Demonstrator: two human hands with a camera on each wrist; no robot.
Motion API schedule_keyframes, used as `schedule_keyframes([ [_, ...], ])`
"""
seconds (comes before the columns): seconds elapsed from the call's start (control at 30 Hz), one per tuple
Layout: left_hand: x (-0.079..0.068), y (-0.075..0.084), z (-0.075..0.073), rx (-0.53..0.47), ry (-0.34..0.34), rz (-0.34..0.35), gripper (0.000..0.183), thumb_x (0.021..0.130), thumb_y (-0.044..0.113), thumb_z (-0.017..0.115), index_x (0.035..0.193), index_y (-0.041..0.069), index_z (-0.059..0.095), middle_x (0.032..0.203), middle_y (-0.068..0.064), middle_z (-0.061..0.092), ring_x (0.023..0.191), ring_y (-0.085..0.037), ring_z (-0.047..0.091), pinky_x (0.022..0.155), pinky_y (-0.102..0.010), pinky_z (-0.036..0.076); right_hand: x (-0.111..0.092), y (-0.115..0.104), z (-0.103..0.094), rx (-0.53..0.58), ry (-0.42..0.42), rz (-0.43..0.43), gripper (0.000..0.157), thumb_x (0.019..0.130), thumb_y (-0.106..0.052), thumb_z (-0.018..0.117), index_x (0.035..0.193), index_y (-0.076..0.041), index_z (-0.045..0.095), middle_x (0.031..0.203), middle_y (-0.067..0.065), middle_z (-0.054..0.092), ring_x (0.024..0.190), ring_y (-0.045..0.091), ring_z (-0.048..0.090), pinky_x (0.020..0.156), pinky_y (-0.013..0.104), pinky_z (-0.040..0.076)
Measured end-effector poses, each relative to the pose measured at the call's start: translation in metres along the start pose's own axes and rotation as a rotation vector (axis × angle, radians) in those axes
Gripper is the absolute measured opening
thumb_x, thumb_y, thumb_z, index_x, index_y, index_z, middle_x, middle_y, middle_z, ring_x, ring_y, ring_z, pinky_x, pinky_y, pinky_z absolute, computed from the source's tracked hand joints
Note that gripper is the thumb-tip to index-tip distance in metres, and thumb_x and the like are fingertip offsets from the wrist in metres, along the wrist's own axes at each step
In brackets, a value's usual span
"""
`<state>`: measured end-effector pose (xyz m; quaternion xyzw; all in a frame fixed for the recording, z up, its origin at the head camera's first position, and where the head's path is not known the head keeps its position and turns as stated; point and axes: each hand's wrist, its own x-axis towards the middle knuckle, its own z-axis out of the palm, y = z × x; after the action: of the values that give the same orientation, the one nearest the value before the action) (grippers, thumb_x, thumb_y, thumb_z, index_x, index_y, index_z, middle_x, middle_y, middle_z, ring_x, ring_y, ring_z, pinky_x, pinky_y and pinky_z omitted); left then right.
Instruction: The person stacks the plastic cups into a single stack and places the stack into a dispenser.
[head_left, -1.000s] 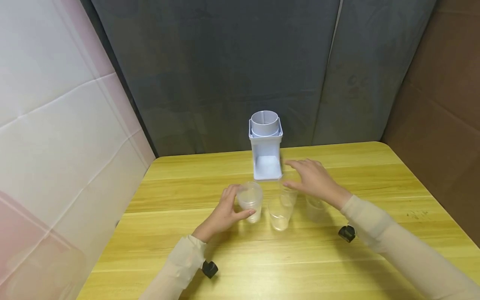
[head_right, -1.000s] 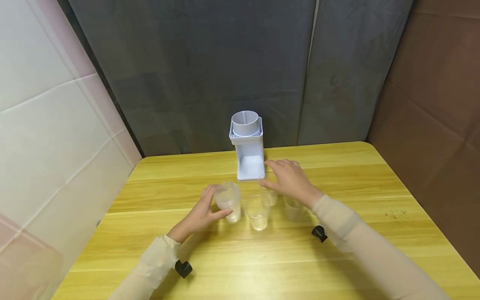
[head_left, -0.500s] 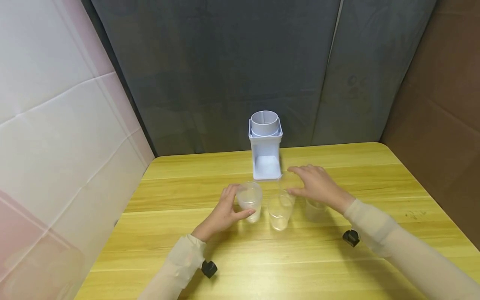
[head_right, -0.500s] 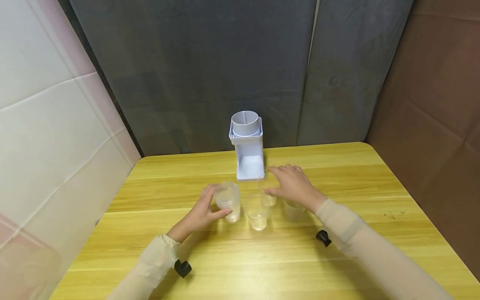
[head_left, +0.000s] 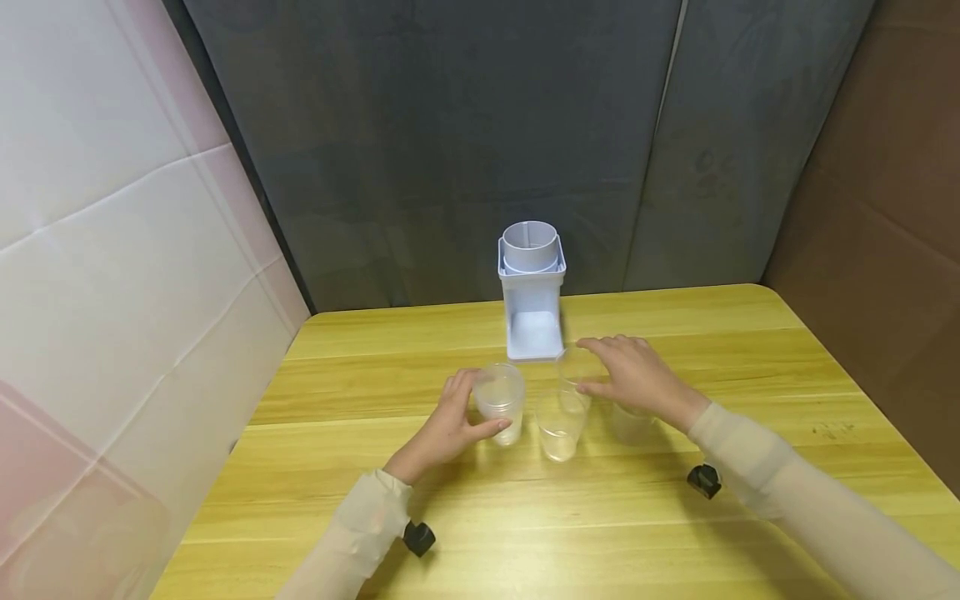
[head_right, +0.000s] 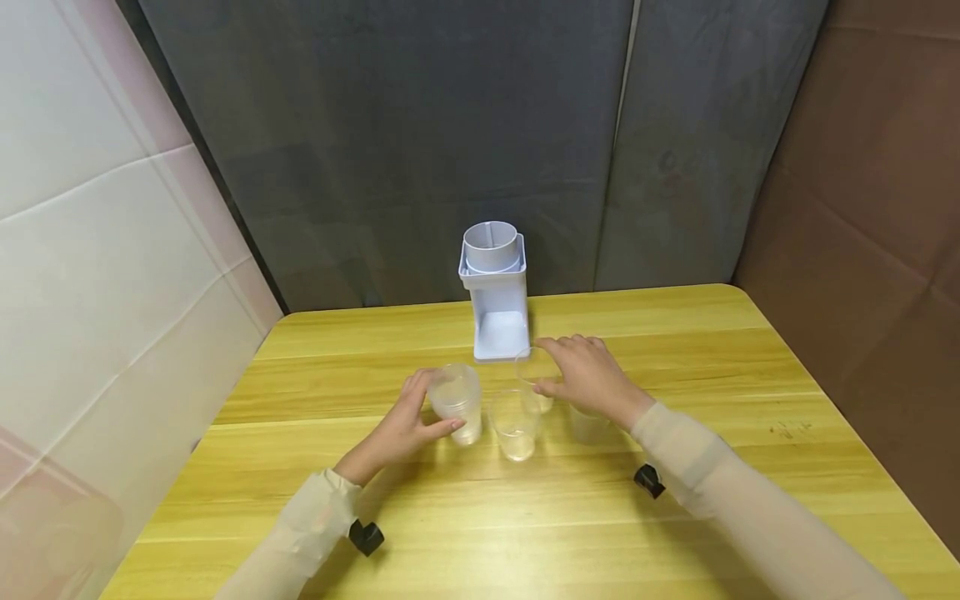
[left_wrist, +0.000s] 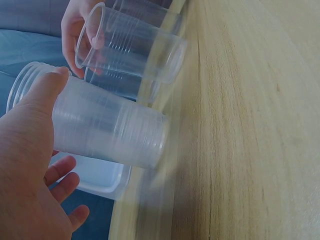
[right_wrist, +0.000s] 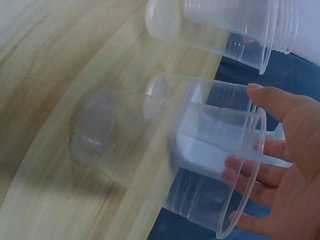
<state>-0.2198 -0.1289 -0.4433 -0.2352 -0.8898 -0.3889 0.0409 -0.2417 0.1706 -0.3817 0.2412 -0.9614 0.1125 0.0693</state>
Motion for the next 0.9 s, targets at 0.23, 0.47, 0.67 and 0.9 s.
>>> schedule_keyframes([
  [0.23,-0.001,-0.001,0.001,0.01,0.012,0.015,0.071,0.076,0.047,0.074,0.134,0.022,0.04,0.128,-0.001,0.047,0.12,-0.02,0.038,0.098,-0.046,0.042,-0.001,0.0,0.002,0.001,0.012,-0.007,0.068,0.081,-0.05,0.068,0.135,-0.012,0.049,0.128,0.013,0.061,0.116,0.035,0.058,0.101,0.056,0.038],
  [0.47,-0.001,-0.002,0.001,0.007,0.008,0.005,0.071,0.076,0.047,0.074,0.134,0.023,0.039,0.127,0.0,0.047,0.12,-0.02,0.038,0.099,-0.045,0.041,0.001,0.001,-0.002,0.015,0.037,-0.005,0.067,0.081,-0.049,0.068,0.135,-0.013,0.049,0.13,0.013,0.06,0.115,0.035,0.058,0.101,0.055,0.039],
  [0.67,-0.001,-0.001,0.0,0.006,0.007,0.008,0.072,0.076,0.048,0.074,0.134,0.022,0.04,0.127,-0.001,0.047,0.12,-0.02,0.038,0.098,-0.045,0.042,0.004,0.003,-0.013,0.03,0.071,-0.001,0.069,0.08,-0.048,0.069,0.135,-0.013,0.048,0.129,0.013,0.061,0.115,0.035,0.058,0.099,0.055,0.039],
  [0.9,0.0,-0.001,0.0,0.005,0.005,0.007,0.071,0.076,0.048,0.073,0.133,0.022,0.04,0.128,0.0,0.047,0.121,-0.02,0.037,0.099,-0.046,0.042,0.007,0.0,-0.027,0.03,0.09,-0.017,0.069,0.081,-0.05,0.067,0.136,-0.013,0.048,0.132,0.013,0.058,0.118,0.036,0.056,0.101,0.056,0.038],
])
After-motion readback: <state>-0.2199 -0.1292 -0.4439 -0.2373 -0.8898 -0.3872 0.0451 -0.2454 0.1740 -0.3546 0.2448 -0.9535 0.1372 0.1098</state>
